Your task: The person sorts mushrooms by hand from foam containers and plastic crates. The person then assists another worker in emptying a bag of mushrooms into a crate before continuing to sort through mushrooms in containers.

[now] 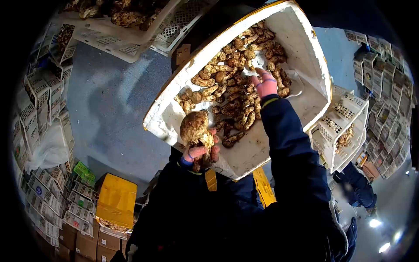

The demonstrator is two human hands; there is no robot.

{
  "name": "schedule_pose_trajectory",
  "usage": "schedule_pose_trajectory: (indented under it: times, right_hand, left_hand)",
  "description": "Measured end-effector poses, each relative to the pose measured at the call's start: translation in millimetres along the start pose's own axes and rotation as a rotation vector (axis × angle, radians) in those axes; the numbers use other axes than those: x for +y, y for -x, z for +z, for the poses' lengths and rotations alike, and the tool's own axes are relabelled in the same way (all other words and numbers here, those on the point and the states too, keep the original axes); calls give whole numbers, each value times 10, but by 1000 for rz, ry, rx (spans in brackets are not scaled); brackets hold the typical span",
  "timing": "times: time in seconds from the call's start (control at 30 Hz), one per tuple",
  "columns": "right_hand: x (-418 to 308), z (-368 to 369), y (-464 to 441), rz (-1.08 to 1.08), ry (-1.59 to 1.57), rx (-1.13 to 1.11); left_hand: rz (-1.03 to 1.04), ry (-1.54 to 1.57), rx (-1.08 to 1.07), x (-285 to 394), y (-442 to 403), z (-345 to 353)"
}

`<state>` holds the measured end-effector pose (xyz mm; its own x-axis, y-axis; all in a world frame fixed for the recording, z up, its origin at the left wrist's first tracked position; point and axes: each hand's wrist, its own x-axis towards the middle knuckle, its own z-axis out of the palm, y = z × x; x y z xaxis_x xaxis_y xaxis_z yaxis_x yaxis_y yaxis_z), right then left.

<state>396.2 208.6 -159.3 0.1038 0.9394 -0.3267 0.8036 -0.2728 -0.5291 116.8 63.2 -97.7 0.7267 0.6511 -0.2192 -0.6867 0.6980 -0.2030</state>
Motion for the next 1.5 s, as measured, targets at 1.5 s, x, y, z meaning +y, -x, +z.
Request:
schedule_pose_trajectory:
  times: [1.5]
  right_hand:
    - [-757, 151, 542, 205, -91, -100]
  left_hand:
    - [303, 82, 360, -141, 309, 518]
